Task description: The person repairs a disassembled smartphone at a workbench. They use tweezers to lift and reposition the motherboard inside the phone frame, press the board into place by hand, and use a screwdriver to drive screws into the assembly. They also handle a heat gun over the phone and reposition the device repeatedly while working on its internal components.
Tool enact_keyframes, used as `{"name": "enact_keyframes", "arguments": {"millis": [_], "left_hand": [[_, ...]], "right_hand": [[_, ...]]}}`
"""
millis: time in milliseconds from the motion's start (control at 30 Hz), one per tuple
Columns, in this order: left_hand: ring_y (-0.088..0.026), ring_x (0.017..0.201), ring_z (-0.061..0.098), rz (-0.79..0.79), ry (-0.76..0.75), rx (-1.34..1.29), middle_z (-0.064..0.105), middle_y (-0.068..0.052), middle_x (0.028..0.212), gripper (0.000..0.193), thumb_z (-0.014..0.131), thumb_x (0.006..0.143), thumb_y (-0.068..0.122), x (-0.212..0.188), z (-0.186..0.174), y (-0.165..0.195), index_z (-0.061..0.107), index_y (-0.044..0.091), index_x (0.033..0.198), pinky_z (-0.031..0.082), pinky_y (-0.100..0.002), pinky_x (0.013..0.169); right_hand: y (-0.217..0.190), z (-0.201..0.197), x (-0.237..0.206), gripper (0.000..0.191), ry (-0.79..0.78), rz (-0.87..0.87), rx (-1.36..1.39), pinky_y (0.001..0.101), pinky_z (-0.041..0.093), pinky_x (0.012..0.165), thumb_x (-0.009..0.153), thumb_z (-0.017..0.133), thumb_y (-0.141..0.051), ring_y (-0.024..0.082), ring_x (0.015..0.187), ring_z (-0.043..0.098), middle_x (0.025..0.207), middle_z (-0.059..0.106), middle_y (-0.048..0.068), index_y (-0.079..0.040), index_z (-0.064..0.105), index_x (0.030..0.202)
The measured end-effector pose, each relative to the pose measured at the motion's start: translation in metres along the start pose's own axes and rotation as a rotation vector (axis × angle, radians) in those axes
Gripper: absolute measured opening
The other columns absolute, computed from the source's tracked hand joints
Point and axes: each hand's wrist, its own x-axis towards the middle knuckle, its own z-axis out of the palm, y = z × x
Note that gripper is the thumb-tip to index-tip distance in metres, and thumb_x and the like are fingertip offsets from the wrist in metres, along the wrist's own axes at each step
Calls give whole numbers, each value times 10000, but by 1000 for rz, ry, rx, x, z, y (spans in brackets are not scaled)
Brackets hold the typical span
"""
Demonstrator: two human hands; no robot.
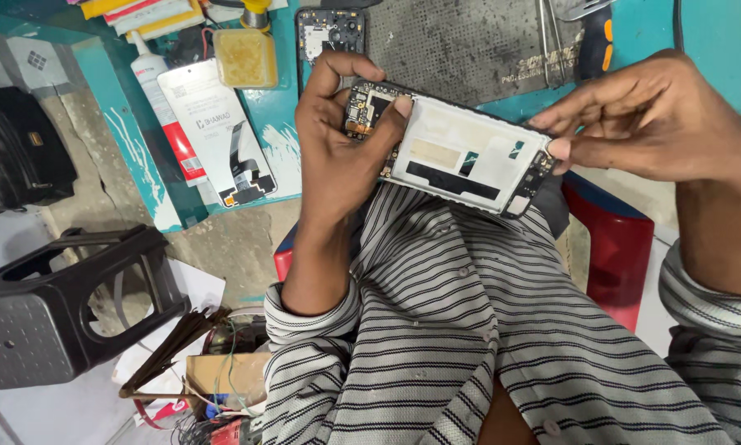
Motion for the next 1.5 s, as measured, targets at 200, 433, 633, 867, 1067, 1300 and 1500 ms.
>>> {"name": "enact_keyframes", "arguments": {"millis": [200,433,633,867,1067,1300,1500], "left_hand": [[-21,737,595,12,33,0,652,-7,874,311,700,989,-149,0,-2,-4,524,34,1169,455,-178,649],[-24,744,597,12,64,-31,658,-14,880,299,701,1003,-129,0,1,-6,520,37,1173,456,-182,649],[-21,742,593,-24,112,-48,659,-10,908,287,712,1004,-81,-1,4,-5,522,37,1184,462,-201,706],[-10,722,557,-3,145,1,657,-6,855,287,713,990,-79,-4,5,-3,541,24,1195,425,-178,668],[-8,725,555,18,132,16,652,-3,861,284,715,992,-81,-4,4,-6,539,28,1186,421,-169,650],[-22,755,559,-9,160,-4,657,-10,893,279,711,976,-70,-3,3,-10,542,28,1175,430,-195,695],[-122,986,665,-145,127,-248,700,-113,1103,434,682,975,-61,-12,-11,-3,518,-21,1375,533,-258,897]], "right_hand": [[4,8,-1,280,44,-112,72,262,647,799,898,714,49,150,921,765,1027,769,149,80,695,1176],[5,16,-2,325,154,-99,39,277,649,741,899,744,71,161,774,761,877,757,154,94,691,1219],[14,17,0,315,201,-85,184,220,572,585,895,697,113,146,681,749,819,747,144,99,692,1210],[11,16,0,353,204,-128,148,201,576,571,864,742,111,143,665,745,819,745,159,109,685,1213],[7,15,-1,431,174,-131,80,250,624,715,805,774,93,153,739,755,883,748,154,102,683,1226],[16,19,5,307,195,-138,157,221,599,602,916,688,134,136,690,745,820,745,143,98,690,1221],[52,1,29,221,322,-130,181,239,494,531,962,649,27,106,590,637,772,692,133,40,704,1176]]}}
